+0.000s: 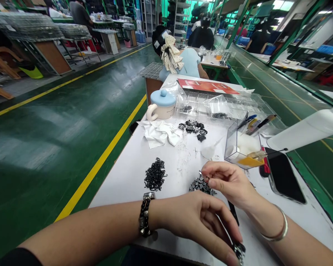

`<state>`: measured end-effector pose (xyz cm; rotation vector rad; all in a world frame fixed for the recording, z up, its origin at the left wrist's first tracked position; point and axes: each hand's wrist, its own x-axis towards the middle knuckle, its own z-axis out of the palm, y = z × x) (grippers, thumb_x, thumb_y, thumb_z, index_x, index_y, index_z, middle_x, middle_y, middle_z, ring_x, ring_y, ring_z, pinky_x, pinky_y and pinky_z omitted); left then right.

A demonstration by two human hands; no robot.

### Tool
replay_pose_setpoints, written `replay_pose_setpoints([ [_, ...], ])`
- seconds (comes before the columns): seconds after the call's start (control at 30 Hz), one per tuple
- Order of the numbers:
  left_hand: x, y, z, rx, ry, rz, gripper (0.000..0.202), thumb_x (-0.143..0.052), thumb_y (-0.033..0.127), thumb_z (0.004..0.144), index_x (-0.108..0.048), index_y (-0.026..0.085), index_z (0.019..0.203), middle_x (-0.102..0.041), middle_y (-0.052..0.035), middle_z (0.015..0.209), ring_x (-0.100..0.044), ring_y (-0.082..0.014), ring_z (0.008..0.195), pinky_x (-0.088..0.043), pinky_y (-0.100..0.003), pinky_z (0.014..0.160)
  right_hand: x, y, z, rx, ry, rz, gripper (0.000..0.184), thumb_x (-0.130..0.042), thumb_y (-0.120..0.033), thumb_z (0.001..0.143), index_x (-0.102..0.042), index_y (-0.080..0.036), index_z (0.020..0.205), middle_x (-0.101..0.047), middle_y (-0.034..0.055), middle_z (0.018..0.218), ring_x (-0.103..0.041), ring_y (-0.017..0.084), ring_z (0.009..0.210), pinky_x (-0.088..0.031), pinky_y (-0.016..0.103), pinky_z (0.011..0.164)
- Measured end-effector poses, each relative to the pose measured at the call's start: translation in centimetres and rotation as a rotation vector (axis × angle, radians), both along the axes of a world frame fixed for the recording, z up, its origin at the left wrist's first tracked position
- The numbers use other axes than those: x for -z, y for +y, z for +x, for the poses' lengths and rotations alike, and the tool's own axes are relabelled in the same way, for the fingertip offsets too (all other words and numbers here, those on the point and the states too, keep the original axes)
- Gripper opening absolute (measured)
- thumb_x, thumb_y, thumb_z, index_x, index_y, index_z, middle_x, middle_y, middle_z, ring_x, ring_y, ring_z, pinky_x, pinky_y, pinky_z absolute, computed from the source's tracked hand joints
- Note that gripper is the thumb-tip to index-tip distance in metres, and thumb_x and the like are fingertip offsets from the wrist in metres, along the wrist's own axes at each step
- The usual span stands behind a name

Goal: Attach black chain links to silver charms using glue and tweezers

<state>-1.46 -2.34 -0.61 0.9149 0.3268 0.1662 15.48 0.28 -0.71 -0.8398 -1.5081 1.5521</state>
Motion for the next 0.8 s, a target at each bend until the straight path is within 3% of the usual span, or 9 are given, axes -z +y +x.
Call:
replay_pose_setpoints([
  [0.17,-0.6,0.5,-0.2,-0.071,0.025,-0.008,0.046,-0.086,0.035,0.050,-0.064,0.015,0.085,-0.064,-0.0030,0.079,-0.062,-0.0135,0.074,-0.050,-0.035,0.088,0.3,-1.0,1.5,0.101,0.087,-0.022,0.013,-0.079,-0.018,0.065,-0.071,-0.024,0.073,-0.068,-0.0003,0.072,-0.063,0.010,0.064,-0.053,0.020,0.057],
  [0.4,-1.3,1.0,-0.6,-0.132,-0.029,-0.012,0.031,-0.081,0.014,0.060,-0.063,0.015,0.085,-0.067,-0.0050,0.090,-0.065,-0.0119,0.079,-0.051,-0.026,0.077,-1.1,-1.8,2.5,0.196,0.118,0.031,0.021,-0.078,-0.014,0.065,-0.074,-0.026,0.082,-0.069,0.0005,0.073,-0.065,0.010,0.067,-0.054,0.018,0.059],
  [0.53,-1.3,1.1,-0.7,-0.168,-0.037,-0.029,0.030,-0.080,0.012,0.060,-0.064,0.014,0.085,-0.067,-0.0052,0.089,-0.064,-0.0114,0.079,-0.050,-0.025,0.077,-1.7,-2.4,2.3,0.192,0.126,0.034,0.018,-0.078,-0.010,0.065,-0.072,-0.025,0.073,-0.069,-0.0003,0.072,-0.065,0.011,0.066,-0.054,0.019,0.058],
  [0.63,-1.3,1.3,-0.7,-0.186,-0.046,-0.044,0.030,-0.080,0.012,0.060,-0.064,0.014,0.085,-0.067,-0.0053,0.088,-0.064,-0.0122,0.080,-0.050,-0.026,0.078,-1.9,-2.7,2.2,0.211,0.121,-0.004,0.021,-0.078,-0.011,0.065,-0.073,-0.027,0.079,-0.070,-0.0005,0.073,-0.064,0.010,0.063,-0.054,0.017,0.054],
  [0.8,-1.0,1.5,-0.8,-0.265,-0.023,-0.043,0.039,-0.082,0.013,0.059,-0.063,0.016,0.093,-0.069,-0.0044,0.091,-0.065,-0.0106,0.080,-0.050,-0.024,0.079,-2.3,-2.6,2.2,0.245,-0.013,0.130,0.016,-0.078,-0.014,0.066,-0.074,-0.026,0.075,-0.070,0.0003,0.072,-0.065,0.010,0.068,-0.054,0.017,0.061],
])
